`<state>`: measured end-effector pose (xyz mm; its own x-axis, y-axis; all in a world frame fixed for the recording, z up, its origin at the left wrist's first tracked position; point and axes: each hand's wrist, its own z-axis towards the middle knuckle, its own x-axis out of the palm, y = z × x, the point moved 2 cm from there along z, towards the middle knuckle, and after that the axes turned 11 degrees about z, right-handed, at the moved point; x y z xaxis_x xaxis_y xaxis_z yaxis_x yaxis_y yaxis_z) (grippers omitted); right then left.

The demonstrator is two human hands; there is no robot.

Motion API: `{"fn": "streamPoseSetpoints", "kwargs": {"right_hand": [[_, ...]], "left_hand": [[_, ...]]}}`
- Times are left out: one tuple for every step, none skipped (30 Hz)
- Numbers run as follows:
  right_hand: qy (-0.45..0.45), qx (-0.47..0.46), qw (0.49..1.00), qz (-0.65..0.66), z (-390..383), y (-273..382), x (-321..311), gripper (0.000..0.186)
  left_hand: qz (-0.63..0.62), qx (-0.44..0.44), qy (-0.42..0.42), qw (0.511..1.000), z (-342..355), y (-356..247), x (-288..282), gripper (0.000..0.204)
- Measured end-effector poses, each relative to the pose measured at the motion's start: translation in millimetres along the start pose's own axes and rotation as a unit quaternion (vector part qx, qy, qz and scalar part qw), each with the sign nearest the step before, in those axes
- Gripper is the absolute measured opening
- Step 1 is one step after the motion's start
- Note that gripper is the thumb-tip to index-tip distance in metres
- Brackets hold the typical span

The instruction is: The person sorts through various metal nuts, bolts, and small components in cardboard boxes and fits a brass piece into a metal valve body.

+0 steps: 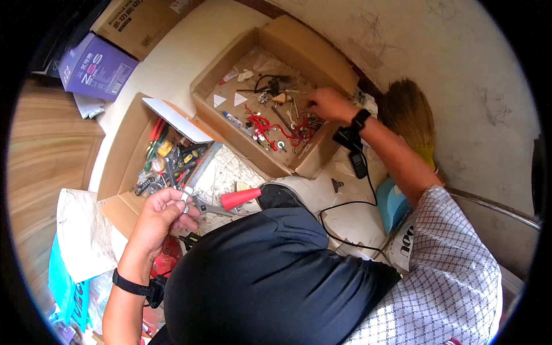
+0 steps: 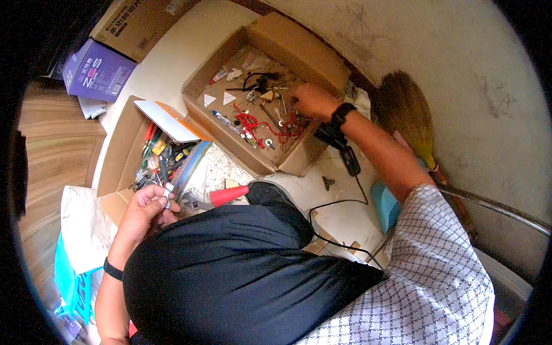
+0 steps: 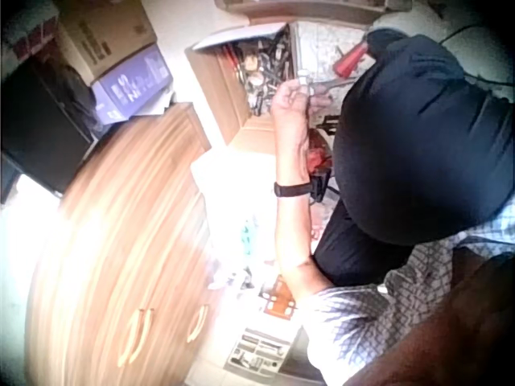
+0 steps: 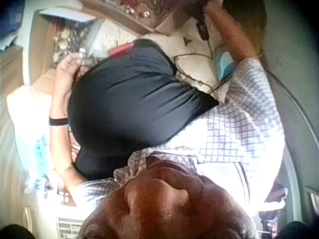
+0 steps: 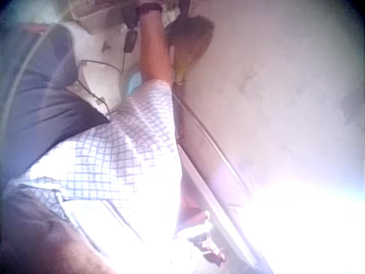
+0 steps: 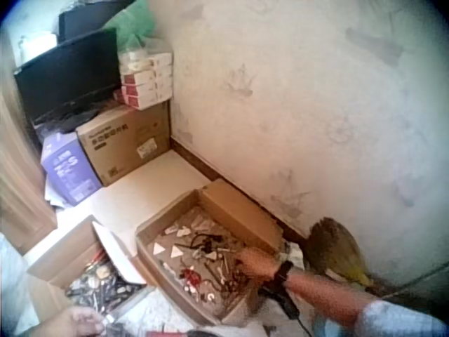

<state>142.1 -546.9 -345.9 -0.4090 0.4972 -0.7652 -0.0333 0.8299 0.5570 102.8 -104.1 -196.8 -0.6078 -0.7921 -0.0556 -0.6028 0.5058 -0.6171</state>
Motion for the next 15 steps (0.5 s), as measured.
{"fn": "streamPoseSetpoints", "kwargs": {"right_hand": [[0.02, -0.008, 0.999, -0.033, 9, -20, 8, 0.023], [0.04, -0.011, 0.997, -0.067, 14, -44, 20, 0.023], [0.06, -0.022, 0.993, -0.098, 22, -53, 29, 0.022], [0.081, 0.014, 0.991, -0.104, 24, -43, 30, 0.021], [0.084, 0.019, 0.989, -0.118, 28, -42, 36, 0.021], [0.087, 0.024, 0.987, -0.133, 31, -40, 41, 0.021], [0.089, 0.034, 0.984, -0.148, 31, -44, 46, 0.021], [0.092, 0.033, 0.984, -0.151, 31, -48, 49, 0.021], [0.095, 0.032, 0.983, -0.155, 30, -52, 52, 0.021], [0.098, 0.029, 0.982, -0.157, 32, -54, 53, 0.021], [0.093, 0.025, 0.989, -0.115, 31, -57, 52, 0.021], [0.088, 0.022, 0.993, -0.074, 30, -60, 49, 0.02], [0.084, 0.016, 0.996, -0.032, 31, -54, 45, 0.02], [0.067, 0.017, 0.997, 0.021, 30, -49, 41, 0.021], [0.05, 0.018, 0.996, 0.075, 27, -43, 37, 0.021]], "left_hand": [[-0.005, -0.001, 0.0, 1.0, 0, -1, 1, 0.012], [0.004, -0.001, 0.009, 1.0, 2, -2, 2, 0.012], [0.012, -0.002, 0.011, 1.0, 2, -1, 1, 0.012], [0.017, -0.005, 0.009, 1.0, 0, 1, 0, 0.011], [0.016, -0.005, 0.004, 1.0, -1, 1, 0, 0.011], [0.014, -0.005, 0.001, 1.0, -3, 2, -1, 0.011], [0.014, -0.003, 0.001, 1.0, -3, 1, 0, 0.011], [0.013, -0.003, -0.002, 1.0, -2, 1, 0, 0.011], [0.013, -0.003, -0.003, 1.0, -1, 1, 0, 0.011], [0.013, -0.004, -0.008, 1.0, -2, 2, -1, 0.011], [0.017, -0.005, -0.008, 1.0, -1, 1, 0, 0.011], [0.021, -0.006, -0.007, 1.0, -1, -1, 1, 0.011], [0.024, -0.008, -0.01, 1.0, -2, -1, 1, 0.01], [0.019, -0.006, -0.008, 1.0, -2, -1, 0, 0.011], [0.015, -0.004, -0.005, 1.0, -1, 1, -1, 0.011]]}}
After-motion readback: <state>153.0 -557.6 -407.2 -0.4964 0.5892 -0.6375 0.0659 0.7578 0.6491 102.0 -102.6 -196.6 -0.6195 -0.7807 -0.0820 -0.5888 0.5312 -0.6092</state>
